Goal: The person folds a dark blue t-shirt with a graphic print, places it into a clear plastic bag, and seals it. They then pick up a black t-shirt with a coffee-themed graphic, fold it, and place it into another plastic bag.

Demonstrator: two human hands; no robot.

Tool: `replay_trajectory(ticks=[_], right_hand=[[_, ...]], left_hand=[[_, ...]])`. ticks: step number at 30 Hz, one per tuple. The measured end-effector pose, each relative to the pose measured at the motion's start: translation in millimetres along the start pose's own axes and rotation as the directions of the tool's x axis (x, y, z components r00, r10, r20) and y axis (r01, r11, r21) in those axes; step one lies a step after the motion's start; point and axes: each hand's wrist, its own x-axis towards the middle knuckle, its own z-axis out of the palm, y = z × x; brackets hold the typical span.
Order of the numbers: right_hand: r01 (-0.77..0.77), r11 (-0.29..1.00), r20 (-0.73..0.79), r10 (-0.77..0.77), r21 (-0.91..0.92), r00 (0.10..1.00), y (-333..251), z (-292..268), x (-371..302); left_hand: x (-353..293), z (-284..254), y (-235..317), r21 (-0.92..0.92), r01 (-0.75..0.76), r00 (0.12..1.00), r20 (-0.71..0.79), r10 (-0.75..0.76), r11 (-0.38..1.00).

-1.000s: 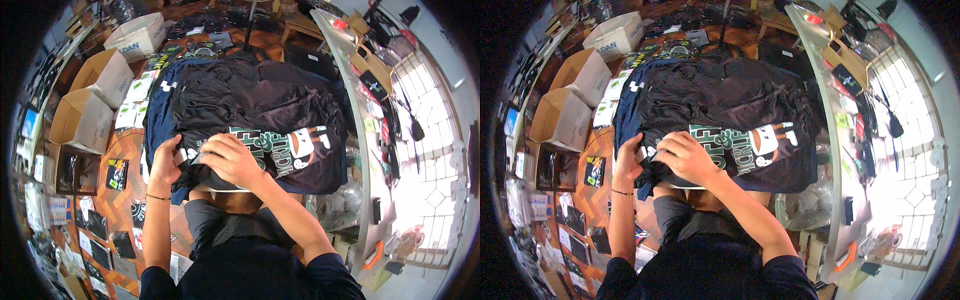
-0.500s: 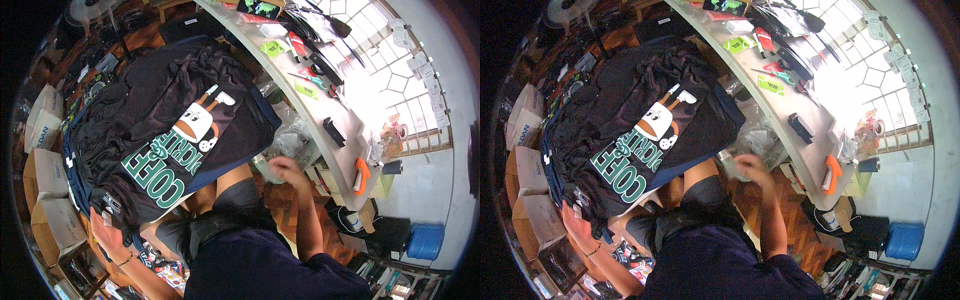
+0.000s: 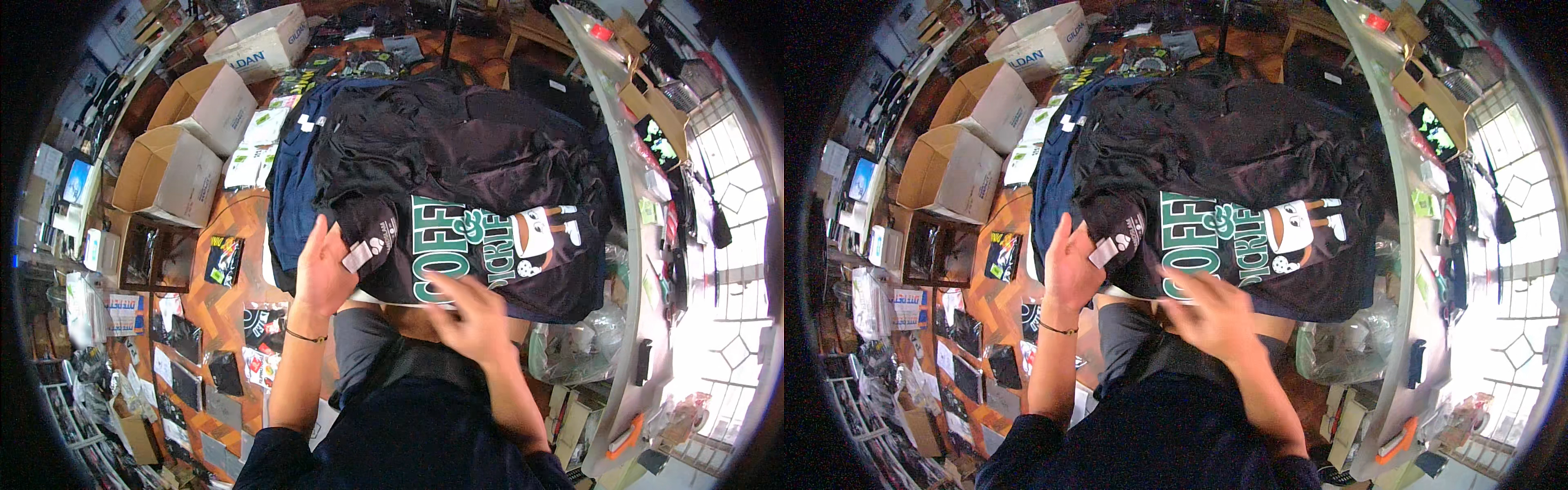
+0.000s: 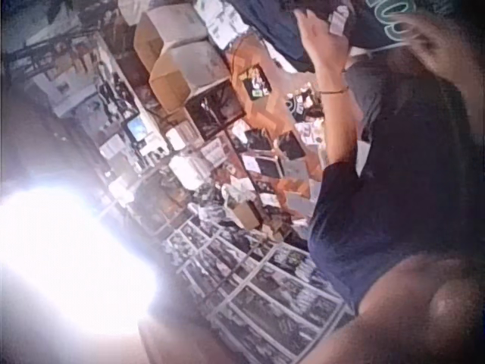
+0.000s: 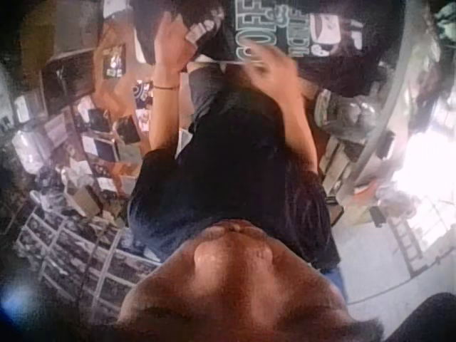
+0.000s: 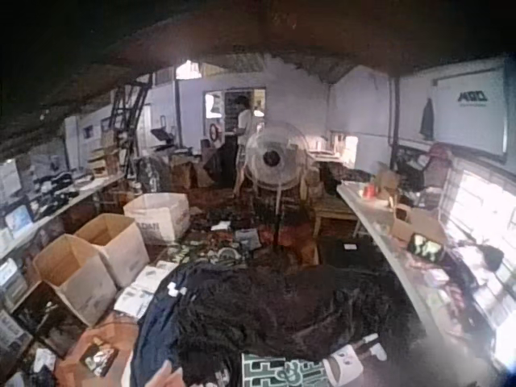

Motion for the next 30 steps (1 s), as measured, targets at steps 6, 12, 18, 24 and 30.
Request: replay_trajectory(ticks=[6,12,18,24,30], right_hand=[[0.310,0.950,0.171,-0.299,-0.039,0.939,12.2,73.5,57.5],[0.213,0.973,0.165,-0.226,0.090,0.960,17.8,95.2,64.4],[0.028,0.957,0.087,-0.055,0.289,0.995,17.2,93.2,60.8],[-0.065,0.931,0.087,0.035,0.359,0.996,11.6,90.1,63.1],[-0.446,0.697,0.464,0.181,0.562,0.867,17.9,69.8,79.0]], left_hand=[[3.0,-0.1,-10.9,-0.006,0.186,0.974,-0.129,-0.185,0.983],[-2.2,-22.0,-23.0,0.122,-0.045,0.933,-0.350,0.086,0.991],[4.3,-22.4,-33.0,0.144,-0.050,0.955,-0.283,0.090,0.988],[5.5,-24.5,-29.3,0.151,-0.050,0.947,-0.308,0.095,0.987],[-1.5,-28.3,-22.5,0.130,-0.075,0.985,-0.143,0.094,0.989]])
